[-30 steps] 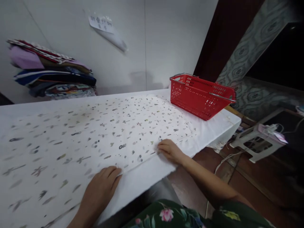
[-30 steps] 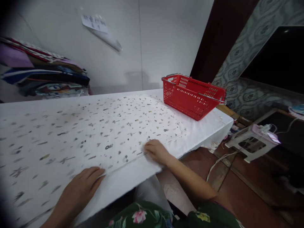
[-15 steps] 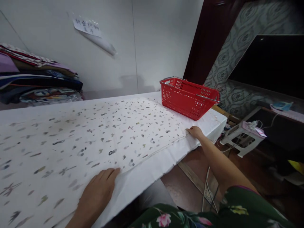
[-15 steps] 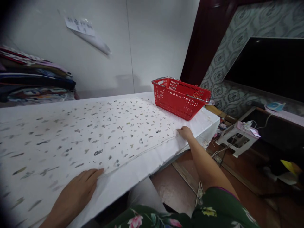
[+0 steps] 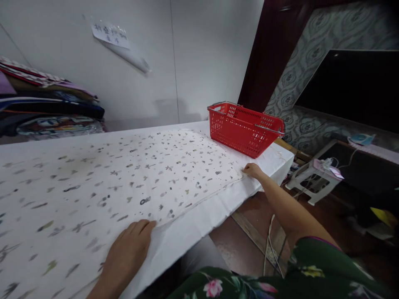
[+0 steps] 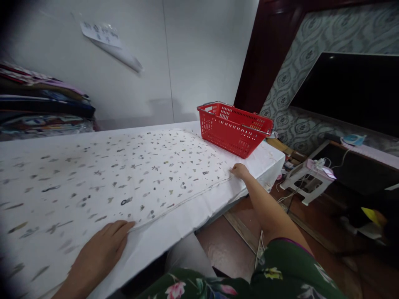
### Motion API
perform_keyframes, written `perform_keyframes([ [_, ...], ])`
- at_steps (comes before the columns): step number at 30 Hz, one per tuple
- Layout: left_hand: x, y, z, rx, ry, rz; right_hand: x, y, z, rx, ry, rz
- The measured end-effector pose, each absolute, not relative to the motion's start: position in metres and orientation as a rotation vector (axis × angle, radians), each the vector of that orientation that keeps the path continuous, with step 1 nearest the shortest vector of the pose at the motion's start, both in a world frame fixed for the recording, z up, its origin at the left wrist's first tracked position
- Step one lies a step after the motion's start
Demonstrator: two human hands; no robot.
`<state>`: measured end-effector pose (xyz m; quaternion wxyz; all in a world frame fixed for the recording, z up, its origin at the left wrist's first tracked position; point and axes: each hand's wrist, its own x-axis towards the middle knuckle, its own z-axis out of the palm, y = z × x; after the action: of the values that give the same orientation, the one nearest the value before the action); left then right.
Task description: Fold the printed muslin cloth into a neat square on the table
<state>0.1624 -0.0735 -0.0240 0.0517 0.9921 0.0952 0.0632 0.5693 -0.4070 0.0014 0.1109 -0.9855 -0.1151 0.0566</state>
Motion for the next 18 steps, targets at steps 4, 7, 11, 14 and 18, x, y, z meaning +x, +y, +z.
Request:
perform_keyframes([
  [4,0.162,-0.073,-0.028,3.027,0.295,0.222,0.572,-0.406,0.009,-2.88,-0.322,0.192],
  [7,0.162,-0.073,-0.031,3.027,0.298,0.229,0.572,-0.406,0.013,-2.892,-0.273,0.292],
  [11,0.162,-0.071,-0.036,3.019,0.29,0.246,0.572,-0.404,0.012,-2.958,-0.215,0.474],
  [14,0.161,-0.069,-0.037,2.999,0.271,0.277,0.572,-0.4,0.013,-3.016,-0.234,0.546],
  [18,0.161,-0.07,-0.037,2.98,0.273,0.328,0.573,-0.398,0.015,-3.064,-0.278,0.562],
])
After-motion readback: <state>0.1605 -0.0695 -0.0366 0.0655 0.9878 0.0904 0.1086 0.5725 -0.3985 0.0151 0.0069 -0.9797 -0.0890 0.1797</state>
